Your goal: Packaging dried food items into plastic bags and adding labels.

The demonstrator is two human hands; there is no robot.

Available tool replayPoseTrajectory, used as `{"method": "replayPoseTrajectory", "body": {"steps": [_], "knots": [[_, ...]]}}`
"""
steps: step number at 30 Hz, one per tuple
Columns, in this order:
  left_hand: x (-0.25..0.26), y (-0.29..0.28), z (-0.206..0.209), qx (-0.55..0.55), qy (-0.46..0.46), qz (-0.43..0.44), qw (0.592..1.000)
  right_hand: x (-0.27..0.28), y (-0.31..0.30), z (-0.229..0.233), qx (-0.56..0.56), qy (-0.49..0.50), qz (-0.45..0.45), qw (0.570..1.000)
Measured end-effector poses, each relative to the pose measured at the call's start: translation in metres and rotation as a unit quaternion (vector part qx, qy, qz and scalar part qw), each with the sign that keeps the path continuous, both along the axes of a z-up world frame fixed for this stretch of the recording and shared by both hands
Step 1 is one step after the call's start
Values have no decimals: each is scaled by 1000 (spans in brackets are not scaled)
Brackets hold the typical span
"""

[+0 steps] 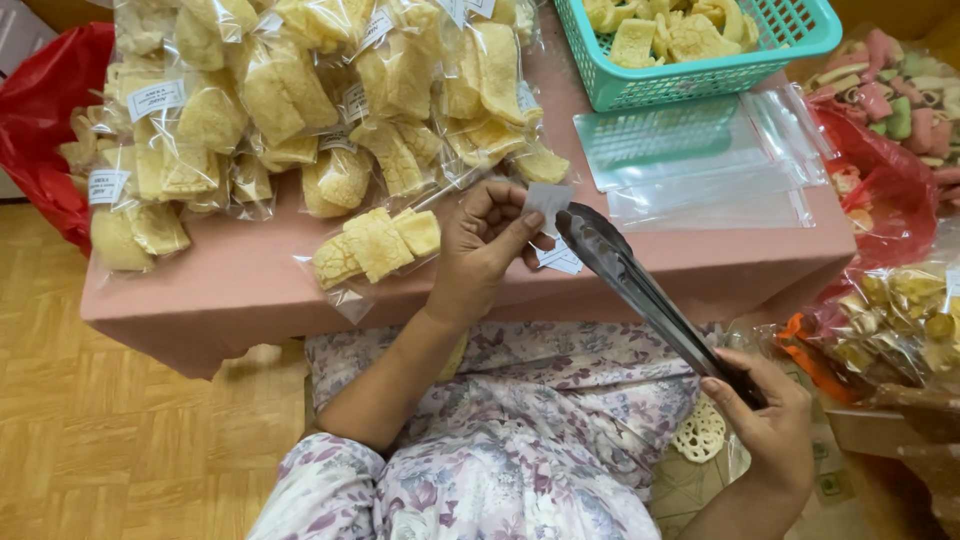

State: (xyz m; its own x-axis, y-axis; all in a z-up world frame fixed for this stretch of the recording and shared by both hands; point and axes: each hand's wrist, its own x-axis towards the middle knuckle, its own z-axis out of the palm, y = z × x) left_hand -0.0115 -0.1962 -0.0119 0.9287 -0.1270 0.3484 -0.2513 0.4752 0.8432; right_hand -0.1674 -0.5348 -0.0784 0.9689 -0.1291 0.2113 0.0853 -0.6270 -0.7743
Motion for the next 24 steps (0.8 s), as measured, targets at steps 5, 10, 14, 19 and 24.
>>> {"method": "replayPoseTrajectory", "body": {"steps": [5, 10, 14, 19, 24], "knots": [[-9, 5, 2, 18, 10, -4, 1000, -2, -3, -3, 5, -13, -11, 1000], [-38, 64, 34, 280, -142, 203, 927, -5, -5, 12, 2, -10, -19, 1000], [-35, 131, 29, 574, -163, 233, 768, -9, -24, 18, -62, -40, -45, 996], [-31, 160, 20, 694, -59, 148, 702, -4, -19, 41, -144, -65, -33, 987], [-31, 160, 16, 713, -47, 145, 685, 2, -10, 79, -93, -10, -11, 996]]}}
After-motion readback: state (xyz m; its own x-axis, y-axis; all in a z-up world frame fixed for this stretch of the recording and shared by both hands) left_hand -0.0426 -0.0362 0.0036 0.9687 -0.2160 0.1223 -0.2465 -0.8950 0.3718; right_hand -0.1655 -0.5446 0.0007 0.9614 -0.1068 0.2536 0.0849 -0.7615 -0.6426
